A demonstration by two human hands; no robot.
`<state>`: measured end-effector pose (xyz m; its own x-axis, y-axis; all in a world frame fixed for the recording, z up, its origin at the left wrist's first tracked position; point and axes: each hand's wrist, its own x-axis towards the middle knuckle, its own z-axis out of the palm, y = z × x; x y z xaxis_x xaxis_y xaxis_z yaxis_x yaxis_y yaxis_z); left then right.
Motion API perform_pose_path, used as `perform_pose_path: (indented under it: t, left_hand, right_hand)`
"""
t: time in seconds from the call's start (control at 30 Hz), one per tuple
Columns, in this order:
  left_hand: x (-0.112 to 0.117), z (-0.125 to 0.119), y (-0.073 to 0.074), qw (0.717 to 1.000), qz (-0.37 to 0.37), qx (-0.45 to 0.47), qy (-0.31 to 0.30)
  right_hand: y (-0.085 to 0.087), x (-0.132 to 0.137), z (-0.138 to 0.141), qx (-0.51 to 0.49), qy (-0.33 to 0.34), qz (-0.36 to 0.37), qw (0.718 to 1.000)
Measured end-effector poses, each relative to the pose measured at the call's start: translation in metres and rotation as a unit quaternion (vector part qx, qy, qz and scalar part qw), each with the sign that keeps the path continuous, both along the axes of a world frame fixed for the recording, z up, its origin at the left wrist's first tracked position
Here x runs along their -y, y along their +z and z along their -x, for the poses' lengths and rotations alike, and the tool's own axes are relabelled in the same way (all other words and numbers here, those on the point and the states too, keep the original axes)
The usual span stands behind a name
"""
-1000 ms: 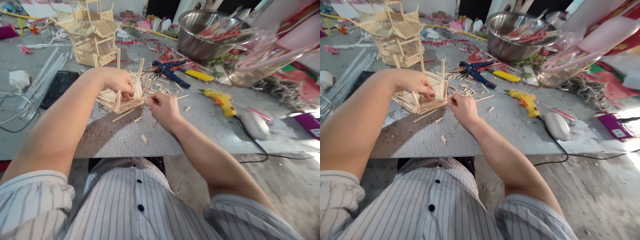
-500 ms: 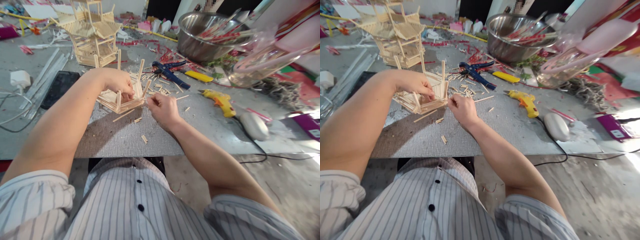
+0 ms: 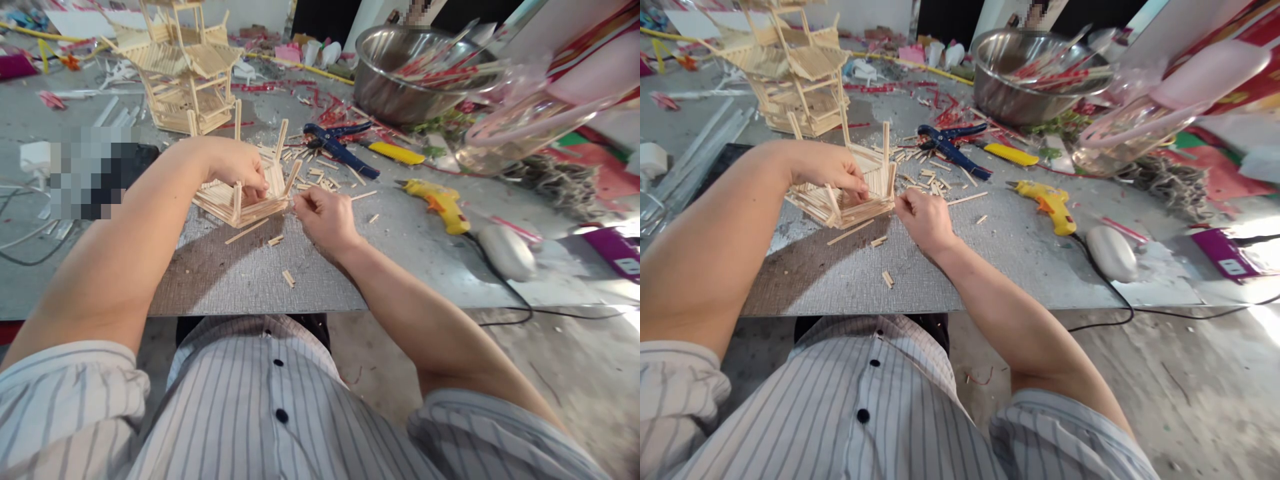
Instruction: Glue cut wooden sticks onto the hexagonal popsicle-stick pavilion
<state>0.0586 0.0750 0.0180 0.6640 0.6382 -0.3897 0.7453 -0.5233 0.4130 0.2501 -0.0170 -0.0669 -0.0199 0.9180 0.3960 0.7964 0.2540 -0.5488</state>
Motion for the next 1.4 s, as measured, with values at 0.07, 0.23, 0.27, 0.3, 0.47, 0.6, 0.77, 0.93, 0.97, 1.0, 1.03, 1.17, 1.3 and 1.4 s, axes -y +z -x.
perform_pose_path:
  t: [0.07, 0.23, 0.27, 0.3, 0.47, 0.6, 0.77, 0.93, 0.97, 1.0, 1.03, 1.17, 1.3, 1.4]
  left_hand:
    - [0.0, -0.001, 0.0, 1.0, 0.005, -0.007, 0.008]
    - [0.006, -0.001, 0.005, 1.0, 0.003, -0.014, 0.0]
    - [0.007, -0.002, 0.006, 1.0, 0.001, -0.015, -0.002]
    - [0.009, -0.002, 0.007, 1.0, 0.003, -0.016, -0.004]
    - [0.012, -0.003, 0.01, 1.0, 0.002, -0.03, 0.002]
    - [0.01, -0.003, 0.01, 0.999, -0.008, -0.036, -0.005]
    - [0.007, -0.002, 0.007, 1.0, 0.008, -0.024, -0.014]
    - [0.005, -0.001, 0.006, 0.999, 0.011, -0.029, -0.01]
    - [0.004, -0.001, 0.005, 0.999, 0.011, -0.031, -0.011]
    - [0.004, -0.001, 0.005, 0.999, 0.011, -0.032, -0.011]
    - [0.004, -0.001, 0.005, 0.999, 0.009, -0.034, -0.01]
    - [0.003, 0.0, 0.004, 1.0, 0.008, -0.03, -0.007]
    - [0.003, 0.0, 0.004, 0.999, 0.02, -0.034, -0.002]
    - [0.003, -0.001, 0.005, 0.999, 0.015, -0.038, 0.002]
  right_hand:
    - [0.0, 0.0, 0.0, -0.003, 0.006, -0.005, 1.0]
    - [-0.004, -0.002, -0.002, -0.014, 0.009, -0.026, 1.0]
    - [-0.005, -0.003, -0.002, -0.016, 0.007, -0.03, 0.999]
    - [-0.006, -0.003, -0.002, -0.016, 0.006, -0.032, 0.999]
    - [-0.006, -0.003, -0.003, 0.015, -0.007, -0.018, 1.0]
    - [-0.004, 0.0, -0.002, 0.05, -0.028, -0.009, 0.998]
    - [-0.002, 0.002, 0.0, 0.079, -0.038, 0.002, 0.996]
    - [0.001, 0.003, 0.002, 0.094, -0.042, 0.022, 0.994]
    - [0.001, 0.004, 0.002, 0.095, -0.043, 0.024, 0.994]
    - [0.001, 0.004, 0.002, 0.096, -0.043, 0.025, 0.994]
    - [0.002, 0.004, 0.002, 0.097, -0.043, 0.026, 0.994]
    - [0.002, 0.004, 0.001, 0.108, -0.037, 0.03, 0.993]
    - [0.001, 0.003, 0.0, 0.12, -0.037, 0.027, 0.992]
    - [0.001, 0.002, 0.0, 0.13, -0.035, 0.03, 0.99]
